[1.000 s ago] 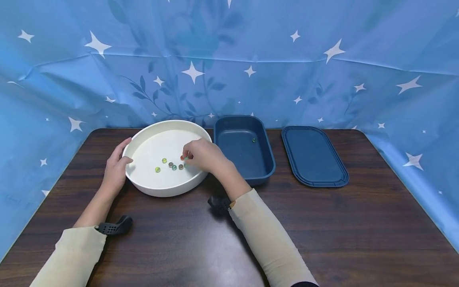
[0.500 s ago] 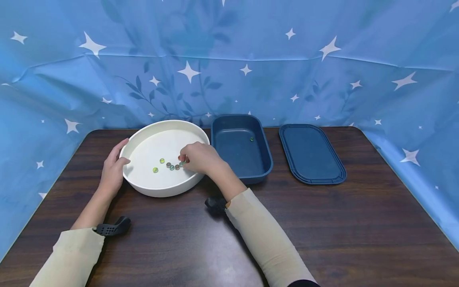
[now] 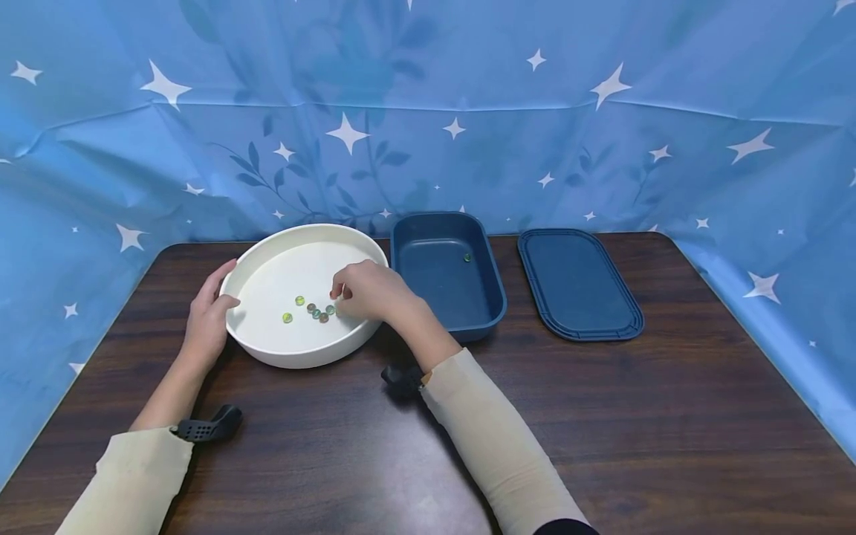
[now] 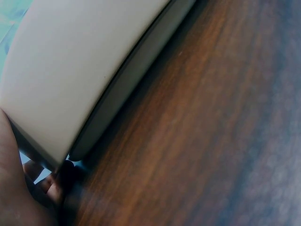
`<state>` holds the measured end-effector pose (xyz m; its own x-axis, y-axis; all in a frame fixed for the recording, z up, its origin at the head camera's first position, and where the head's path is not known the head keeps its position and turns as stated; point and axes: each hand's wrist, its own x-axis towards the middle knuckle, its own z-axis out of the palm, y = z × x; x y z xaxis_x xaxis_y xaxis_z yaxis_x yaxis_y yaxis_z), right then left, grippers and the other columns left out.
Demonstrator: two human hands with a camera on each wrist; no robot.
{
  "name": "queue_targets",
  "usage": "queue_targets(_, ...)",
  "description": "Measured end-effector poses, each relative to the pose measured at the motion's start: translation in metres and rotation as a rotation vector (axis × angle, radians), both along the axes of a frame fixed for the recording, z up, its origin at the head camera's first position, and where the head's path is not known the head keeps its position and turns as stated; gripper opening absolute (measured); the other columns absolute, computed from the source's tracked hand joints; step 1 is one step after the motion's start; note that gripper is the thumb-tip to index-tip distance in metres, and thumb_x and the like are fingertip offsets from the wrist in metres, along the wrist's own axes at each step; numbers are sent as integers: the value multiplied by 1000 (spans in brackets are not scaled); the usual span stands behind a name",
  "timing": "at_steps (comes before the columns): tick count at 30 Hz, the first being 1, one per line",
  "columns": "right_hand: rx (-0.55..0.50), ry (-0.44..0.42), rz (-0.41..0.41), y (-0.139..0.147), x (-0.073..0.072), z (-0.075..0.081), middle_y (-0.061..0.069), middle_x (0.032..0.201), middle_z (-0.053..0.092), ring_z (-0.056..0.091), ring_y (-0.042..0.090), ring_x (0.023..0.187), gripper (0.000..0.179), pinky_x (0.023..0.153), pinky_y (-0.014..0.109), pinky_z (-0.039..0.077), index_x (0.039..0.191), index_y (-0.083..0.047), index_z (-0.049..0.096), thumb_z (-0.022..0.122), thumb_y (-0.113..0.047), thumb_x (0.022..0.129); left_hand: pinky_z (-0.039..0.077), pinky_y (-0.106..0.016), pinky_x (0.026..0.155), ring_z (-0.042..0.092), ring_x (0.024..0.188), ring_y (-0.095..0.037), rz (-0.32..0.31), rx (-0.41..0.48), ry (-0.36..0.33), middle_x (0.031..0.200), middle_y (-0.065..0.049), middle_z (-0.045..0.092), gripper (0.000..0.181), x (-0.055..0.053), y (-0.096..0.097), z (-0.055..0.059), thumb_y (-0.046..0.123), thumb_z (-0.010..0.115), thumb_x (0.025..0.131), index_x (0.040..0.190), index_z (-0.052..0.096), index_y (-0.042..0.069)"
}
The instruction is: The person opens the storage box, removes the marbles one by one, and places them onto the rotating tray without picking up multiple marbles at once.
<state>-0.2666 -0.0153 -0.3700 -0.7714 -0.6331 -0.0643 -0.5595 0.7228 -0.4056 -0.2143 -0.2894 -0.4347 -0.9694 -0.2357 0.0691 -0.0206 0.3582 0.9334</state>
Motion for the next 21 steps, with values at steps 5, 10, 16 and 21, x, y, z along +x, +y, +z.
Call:
queue_targets(5,-96,11,-61,13,-4,14,-1,100,76,66,13,92,21,82,31,54,110,-15,76,71,-26,93,25,-45,121,28,154,-22,-2,1,5,167,0,31,71,0,1,1,2,38,92,160,33,21)
queue_targets(10,-171,2,-157,32,-11,22,2,101,73,64,17,92,26,77,32,54,114,-12,74,70,-28,95,24,-46,122,27,154,-22,-4,2,3,167,0,30,71,0,1,2,2,38,92,160,34,22)
queue_targets(16,-209,9,-222,52,-19,21,4,109,72,63,20,94,29,74,34,52,118,-12,73,67,-31,96,24,-45,121,27,154,-22,3,13,-8,167,0,30,71,2,0,2,2,38,92,160,33,23)
queue_targets(21,-173,-35,-245,61,-24,18,9,126,66,63,24,103,37,80,39,54,127,-11,69,66,-32,97,27,-46,120,28,154,-22,1,17,-18,168,1,29,72,2,1,2,2,38,92,160,33,24)
